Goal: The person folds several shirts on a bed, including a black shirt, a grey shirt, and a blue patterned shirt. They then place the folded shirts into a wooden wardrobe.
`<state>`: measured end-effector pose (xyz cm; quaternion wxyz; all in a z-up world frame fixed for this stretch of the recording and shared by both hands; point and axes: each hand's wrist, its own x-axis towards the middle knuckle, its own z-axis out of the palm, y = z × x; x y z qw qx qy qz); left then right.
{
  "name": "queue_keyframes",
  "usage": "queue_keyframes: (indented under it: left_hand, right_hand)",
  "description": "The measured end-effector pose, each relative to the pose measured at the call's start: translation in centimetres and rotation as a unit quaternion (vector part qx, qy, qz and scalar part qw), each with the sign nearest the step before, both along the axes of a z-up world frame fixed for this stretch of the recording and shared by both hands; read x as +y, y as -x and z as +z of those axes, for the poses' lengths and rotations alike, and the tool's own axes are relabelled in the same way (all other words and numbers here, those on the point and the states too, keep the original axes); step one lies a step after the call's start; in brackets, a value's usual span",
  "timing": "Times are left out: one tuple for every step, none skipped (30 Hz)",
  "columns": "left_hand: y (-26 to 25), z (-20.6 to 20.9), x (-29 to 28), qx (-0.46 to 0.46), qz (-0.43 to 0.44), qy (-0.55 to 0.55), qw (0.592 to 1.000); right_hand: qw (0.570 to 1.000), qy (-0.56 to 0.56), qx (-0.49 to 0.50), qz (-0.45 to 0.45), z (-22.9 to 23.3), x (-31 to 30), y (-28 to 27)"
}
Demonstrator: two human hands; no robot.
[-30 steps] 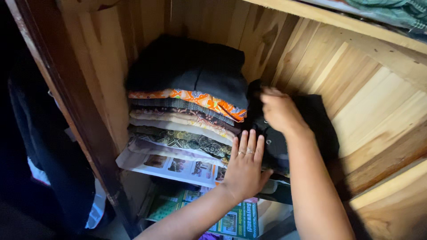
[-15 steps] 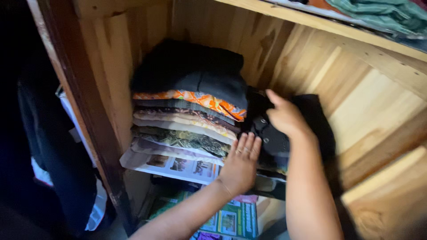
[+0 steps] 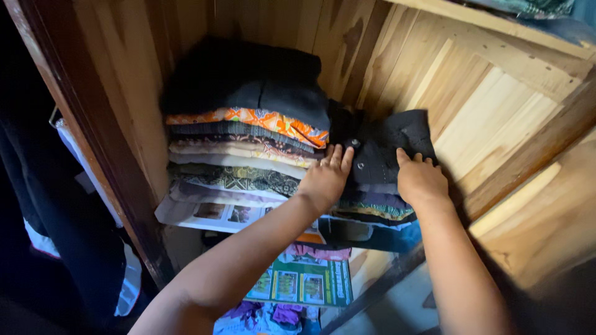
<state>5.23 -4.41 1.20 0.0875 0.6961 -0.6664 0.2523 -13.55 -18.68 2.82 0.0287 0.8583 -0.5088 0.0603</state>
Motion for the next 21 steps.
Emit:
queue_keyframes:
  left_hand:
    - [0.2,0.5,0.3,0.003,0.009,-0.004,1.0]
    - [0.6,1.1,0.9,0.006,0.007,-0.043,0.999]
    - [0.8,1.6,1.9,0.009,0.005,-0.082,0.997]
    - [1.0,2.4,2.6,0.009,0.004,-0.119,0.993]
    - [1.2,2.9,3.2,0.008,0.001,-0.13,0.991]
    - [1.4,3.1,3.7,0.008,0.0,-0.142,0.99]
    - [1.4,3.0,3.8,0.008,-0.002,-0.153,0.988]
    - [1.2,2.7,3.6,-0.013,-0.004,-0.133,0.991]
    - [0.9,2.2,3.0,-0.033,-0.005,-0.113,0.993]
    - [0.6,1.6,2.4,-0.053,-0.008,-0.092,0.994]
    - [0.2,1.0,1.8,-0.053,-0.011,-0.088,0.995]
    - [-0.2,0.6,1.2,-0.053,-0.014,-0.083,0.995]
    - [-0.4,0.2,0.9,-0.052,-0.016,-0.079,0.995]
    - [-0.4,-0.1,0.8,-0.054,-0.012,-0.082,0.995]
    - [-0.3,-0.2,0.9,-0.056,-0.008,-0.084,0.995]
    - [-0.3,0.1,1.0,-0.059,-0.003,-0.085,0.995]
    - [0.0,0.4,1.4,-0.062,0.005,-0.078,0.995]
    - [0.6,0.5,2.0,-0.064,0.013,-0.071,0.995]
    - [1.1,0.6,2.6,-0.066,0.021,-0.063,0.996]
    - [1.8,0.6,3.0,-0.06,0.006,-0.047,0.997]
    - [2.6,0.5,3.3,-0.053,-0.01,-0.03,0.998]
  right_hand:
    - [1.0,-0.005,0.018,0.004,-0.1,0.4,0.1]
    - [0.999,-0.007,0.034,0.007,-0.1,0.7,0.1]
    - [0.999,-0.009,0.049,0.01,0.0,1.0,0.2]
    - [0.999,0.022,0.036,0.021,0.2,1.3,0.4]
    - [0.998,0.054,0.024,0.032,0.1,1.7,0.6]
    - [0.995,0.084,0.013,0.044,-0.1,2.0,0.8]
    - [0.995,0.094,0.025,0.036,-0.2,2.1,0.8]
    - [0.994,0.102,0.04,0.029,-0.6,2.4,0.7]
    - [0.992,0.109,0.055,0.022,-0.9,2.6,0.7]
    - [0.995,0.085,0.059,0.016,-1.1,2.6,0.7]
    - [0.996,0.061,0.062,0.01,-1.1,2.6,0.6]
    - [0.997,0.038,0.066,0.005,-1.1,2.5,0.4]
    - [0.998,0.022,0.065,0.005,-1.1,2.5,0.5]
    - [0.998,0.006,0.063,0.004,-1.0,2.5,0.6]
    - [0.998,-0.01,0.061,0.004,-1.0,2.5,0.7]
    - [0.999,-0.02,0.028,0.017,-0.7,2.3,0.8]
    - [0.999,-0.03,-0.006,0.03,-0.3,1.9,1.1]
    - [0.998,-0.04,-0.038,0.042,-0.1,1.7,1.3]
    - [0.996,-0.008,-0.07,0.059,0.1,1.6,1.3]
    - [0.992,0.024,-0.102,0.076,0.4,1.6,1.3]
    - [0.985,0.056,-0.133,0.092,0.8,1.6,1.2]
